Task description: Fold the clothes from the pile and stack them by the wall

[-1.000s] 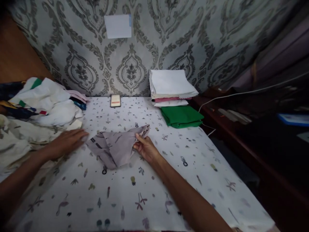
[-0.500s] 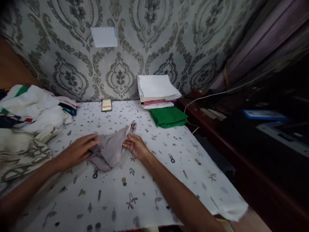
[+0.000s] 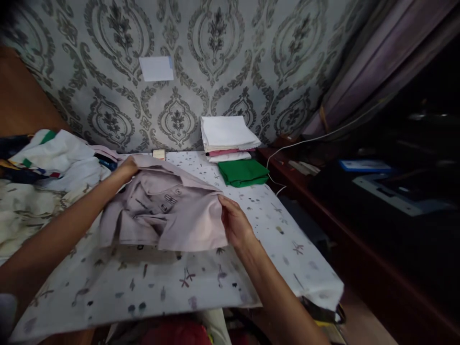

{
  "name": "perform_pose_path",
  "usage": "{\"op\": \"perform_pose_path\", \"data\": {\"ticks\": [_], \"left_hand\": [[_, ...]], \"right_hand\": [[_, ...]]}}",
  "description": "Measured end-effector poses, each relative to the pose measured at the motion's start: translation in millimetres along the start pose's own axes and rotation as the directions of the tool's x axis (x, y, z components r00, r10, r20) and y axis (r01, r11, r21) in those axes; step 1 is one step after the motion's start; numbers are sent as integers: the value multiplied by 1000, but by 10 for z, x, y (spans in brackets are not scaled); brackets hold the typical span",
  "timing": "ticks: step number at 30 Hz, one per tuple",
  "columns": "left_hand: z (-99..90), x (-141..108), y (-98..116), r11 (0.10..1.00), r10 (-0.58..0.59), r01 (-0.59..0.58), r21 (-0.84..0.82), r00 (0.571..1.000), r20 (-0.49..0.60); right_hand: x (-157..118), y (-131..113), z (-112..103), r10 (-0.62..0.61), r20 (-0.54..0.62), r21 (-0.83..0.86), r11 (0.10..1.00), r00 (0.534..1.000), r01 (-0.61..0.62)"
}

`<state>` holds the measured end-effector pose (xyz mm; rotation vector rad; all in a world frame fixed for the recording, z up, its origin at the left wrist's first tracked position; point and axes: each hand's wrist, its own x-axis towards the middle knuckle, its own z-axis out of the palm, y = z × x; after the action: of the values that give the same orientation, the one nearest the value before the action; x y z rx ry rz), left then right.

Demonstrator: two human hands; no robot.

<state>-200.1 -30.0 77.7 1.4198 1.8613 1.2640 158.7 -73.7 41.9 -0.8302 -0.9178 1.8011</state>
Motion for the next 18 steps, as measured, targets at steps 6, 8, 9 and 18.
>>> {"op": "perform_pose_path", "data": {"ticks": [6, 8, 9, 18], "left_hand": [[249, -513, -65, 861, 189, -255, 439, 964, 188], [228, -929, -104, 809, 215, -349, 473, 925, 315], [210, -1138, -120, 789, 194, -354, 501, 919, 343], [-58, -1905, -381, 581, -72, 2, 814, 996, 49]], "right_hand": [[-205, 193, -418, 73, -212, -86, 992, 975, -93], [-246, 235, -492, 21, -221, -150, 987, 975, -55], [-266, 243, -504, 2, -210, -199, 979, 978, -45], [-455, 218, -312, 136, -85, -479, 863, 987, -160]]}}
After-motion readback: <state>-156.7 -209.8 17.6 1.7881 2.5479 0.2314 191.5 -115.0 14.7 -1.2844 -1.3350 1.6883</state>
